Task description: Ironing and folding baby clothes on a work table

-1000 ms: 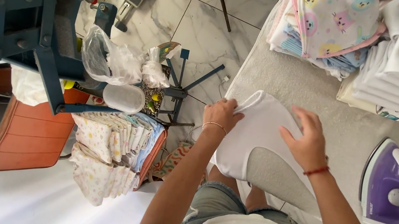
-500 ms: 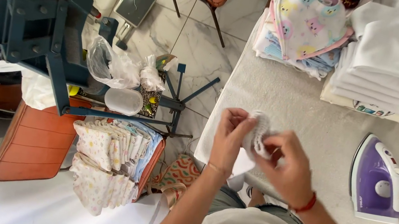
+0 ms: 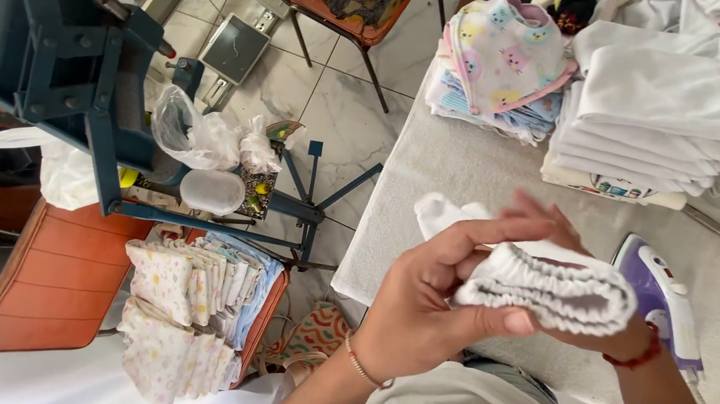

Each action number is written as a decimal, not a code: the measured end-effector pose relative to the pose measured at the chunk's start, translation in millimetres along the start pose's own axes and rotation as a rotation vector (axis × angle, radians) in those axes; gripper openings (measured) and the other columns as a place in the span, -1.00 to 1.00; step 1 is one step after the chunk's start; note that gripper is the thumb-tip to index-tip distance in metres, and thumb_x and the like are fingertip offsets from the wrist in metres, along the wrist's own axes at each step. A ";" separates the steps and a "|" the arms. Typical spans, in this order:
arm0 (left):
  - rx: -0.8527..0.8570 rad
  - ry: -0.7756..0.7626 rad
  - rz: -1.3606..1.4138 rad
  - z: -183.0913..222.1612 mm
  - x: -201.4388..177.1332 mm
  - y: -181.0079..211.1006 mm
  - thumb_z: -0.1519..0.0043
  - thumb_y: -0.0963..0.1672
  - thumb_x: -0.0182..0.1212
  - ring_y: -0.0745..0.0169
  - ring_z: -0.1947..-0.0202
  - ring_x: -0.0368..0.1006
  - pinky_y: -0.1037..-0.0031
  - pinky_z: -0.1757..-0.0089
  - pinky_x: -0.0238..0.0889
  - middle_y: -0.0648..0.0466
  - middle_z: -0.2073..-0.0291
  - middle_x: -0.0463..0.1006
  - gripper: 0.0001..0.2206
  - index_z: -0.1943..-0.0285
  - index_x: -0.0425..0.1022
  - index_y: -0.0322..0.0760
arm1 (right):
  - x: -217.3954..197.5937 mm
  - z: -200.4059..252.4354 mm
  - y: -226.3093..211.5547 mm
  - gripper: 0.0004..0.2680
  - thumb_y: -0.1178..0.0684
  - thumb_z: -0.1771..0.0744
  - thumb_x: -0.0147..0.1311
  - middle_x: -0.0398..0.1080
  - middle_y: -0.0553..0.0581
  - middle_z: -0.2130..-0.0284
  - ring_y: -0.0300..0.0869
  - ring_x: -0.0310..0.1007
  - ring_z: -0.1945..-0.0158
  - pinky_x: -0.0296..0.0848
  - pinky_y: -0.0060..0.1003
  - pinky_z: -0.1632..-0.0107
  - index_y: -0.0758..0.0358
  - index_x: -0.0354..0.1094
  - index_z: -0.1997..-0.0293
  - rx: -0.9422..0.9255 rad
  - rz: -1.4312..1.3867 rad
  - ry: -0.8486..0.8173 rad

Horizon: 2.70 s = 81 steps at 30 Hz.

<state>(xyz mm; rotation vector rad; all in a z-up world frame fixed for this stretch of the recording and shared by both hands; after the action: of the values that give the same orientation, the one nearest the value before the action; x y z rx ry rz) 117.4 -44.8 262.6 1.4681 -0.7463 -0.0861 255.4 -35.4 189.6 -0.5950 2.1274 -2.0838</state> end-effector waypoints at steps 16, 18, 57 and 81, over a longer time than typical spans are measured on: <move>-0.266 0.974 -0.069 94.5 -206.1 -280.2 -0.08 -0.21 0.11 0.31 0.24 0.35 0.50 0.17 0.24 0.01 0.20 0.40 -0.53 -0.17 0.06 -0.23 | -111.7 116.6 223.7 -0.77 -0.17 -0.16 0.05 0.44 0.08 0.28 -0.04 0.38 0.13 0.33 -0.18 0.09 0.02 0.34 0.24 0.925 0.869 -0.004; -0.253 0.937 -0.329 105.4 -216.5 -287.5 0.00 -0.25 0.21 0.27 0.25 0.34 0.47 0.16 0.23 -0.05 0.23 0.39 -0.46 -0.17 0.09 -0.24 | -110.8 125.0 236.2 -0.79 -0.18 -0.18 0.02 0.43 0.04 0.26 -0.04 0.38 0.11 0.34 -0.18 0.08 0.00 0.36 0.26 0.937 0.979 -0.017; -0.568 0.629 -1.229 66.5 -235.5 -230.7 -0.07 0.12 -0.09 0.05 0.33 0.28 0.28 0.34 0.15 -0.01 0.32 0.36 -0.62 0.27 0.32 -0.19 | -180.1 118.4 129.3 -0.62 -0.19 -0.25 0.04 0.32 0.34 0.23 0.18 0.29 0.24 0.23 -0.04 0.27 0.22 0.15 -0.03 0.957 1.066 0.713; -0.710 0.713 -0.751 88.8 -279.5 -293.9 0.06 0.01 0.29 0.23 0.37 0.40 0.49 0.27 0.26 0.07 0.46 0.44 -0.70 0.29 0.41 -0.17 | 10.9 -13.0 205.8 -0.61 -0.18 -0.12 0.05 0.42 0.18 0.43 -0.02 0.43 0.33 0.39 -0.14 0.33 -0.01 0.24 0.00 0.447 1.164 0.055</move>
<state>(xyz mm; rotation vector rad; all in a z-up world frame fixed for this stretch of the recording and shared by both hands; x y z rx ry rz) -31.7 -27.3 -124.5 0.9075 0.4189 -0.3394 199.3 -30.2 -9.1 0.6241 1.3231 -1.6873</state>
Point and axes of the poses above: each hand's wrist, its own z-axis away from the middle knuckle, its own x-axis out of the palm, y = z × x, the point moved 4 cm from there along -z, towards the middle knuckle
